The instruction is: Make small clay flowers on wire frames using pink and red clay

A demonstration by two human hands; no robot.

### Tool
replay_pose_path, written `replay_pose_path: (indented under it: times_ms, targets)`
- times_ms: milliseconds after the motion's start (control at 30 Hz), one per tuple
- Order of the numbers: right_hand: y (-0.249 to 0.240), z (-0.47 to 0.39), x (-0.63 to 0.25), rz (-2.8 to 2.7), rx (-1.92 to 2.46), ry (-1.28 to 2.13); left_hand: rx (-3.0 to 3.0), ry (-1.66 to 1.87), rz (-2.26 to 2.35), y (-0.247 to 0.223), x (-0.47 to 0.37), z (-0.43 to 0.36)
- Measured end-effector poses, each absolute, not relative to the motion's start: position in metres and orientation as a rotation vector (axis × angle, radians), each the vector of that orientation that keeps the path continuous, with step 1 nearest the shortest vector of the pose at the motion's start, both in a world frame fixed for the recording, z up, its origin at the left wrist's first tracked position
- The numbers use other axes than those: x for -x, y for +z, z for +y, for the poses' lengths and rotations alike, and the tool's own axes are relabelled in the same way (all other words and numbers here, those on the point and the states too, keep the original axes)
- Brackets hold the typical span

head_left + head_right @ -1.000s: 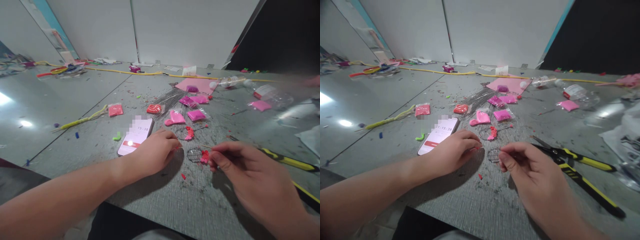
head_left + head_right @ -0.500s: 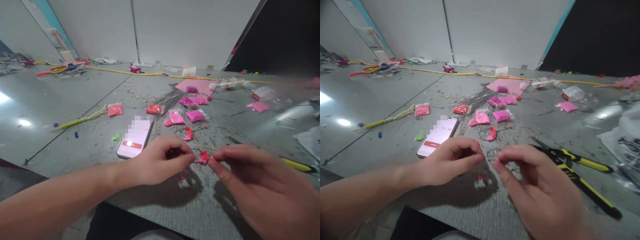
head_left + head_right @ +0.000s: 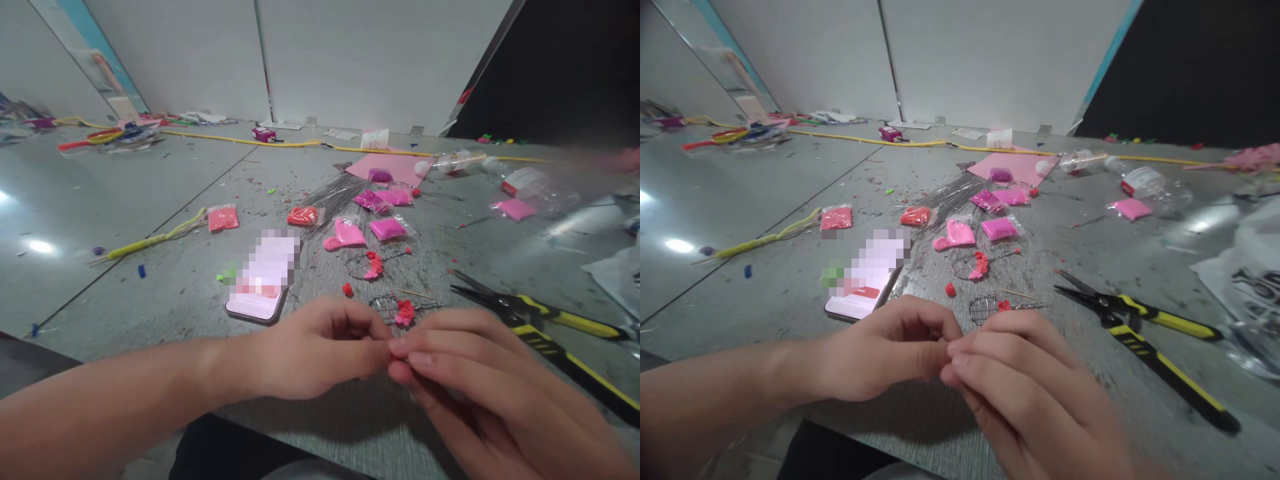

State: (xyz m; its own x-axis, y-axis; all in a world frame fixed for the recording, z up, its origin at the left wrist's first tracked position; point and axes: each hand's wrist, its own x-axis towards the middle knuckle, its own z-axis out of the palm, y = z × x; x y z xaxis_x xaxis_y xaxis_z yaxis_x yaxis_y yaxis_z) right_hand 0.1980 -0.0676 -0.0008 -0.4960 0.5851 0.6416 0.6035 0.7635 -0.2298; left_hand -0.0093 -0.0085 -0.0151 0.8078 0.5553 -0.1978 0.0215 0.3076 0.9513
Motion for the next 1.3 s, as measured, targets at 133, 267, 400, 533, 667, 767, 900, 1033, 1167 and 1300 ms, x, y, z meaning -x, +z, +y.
replay_pose_path:
  times_ms: [133,267,400,533,667,767,900,1033,1167,1300]
  targets:
    - [-0.001,-0.069,-0.199,-2.196,0.865,-0.030,-1.202,0.389,0.583,-0.015,0.010,-0.009]
    - [0.003,-0.066,-0.201,-2.205,0.820,-0.005,-1.281,0.384,0.620,-0.014,0.011,-0.008]
    - [-0.001,-0.064,-0.202,-2.157,0.872,0.175,-1.490,0.435,0.622,-0.011,0.011,-0.009]
    - [-0.010,-0.067,-0.200,-1.976,0.941,0.450,-1.824,0.625,0.547,-0.009,0.012,-0.011]
    - [-0.010,-0.067,-0.195,-1.792,1.120,0.587,-2.070,0.828,0.430,-0.011,0.013,-0.012]
    - [-0.009,-0.064,-0.194,-1.682,1.260,0.825,-2.202,0.912,0.386,-0.013,0.015,-0.011]
    - [-0.011,-0.061,-0.195,-1.570,1.334,1.020,-2.156,0.875,0.457,-0.011,0.015,-0.011]
    - [-0.008,-0.062,-0.196,-1.655,1.312,0.770,-1.963,0.748,0.526,-0.006,0.013,-0.012]
    - [-0.005,-0.066,-0.196,-1.697,1.228,0.661,-1.924,0.663,0.570,-0.003,0.015,-0.007]
    - [-0.007,-0.066,-0.202,-1.728,1.199,0.592,-2.282,0.525,0.415,-0.008,0.024,0.012]
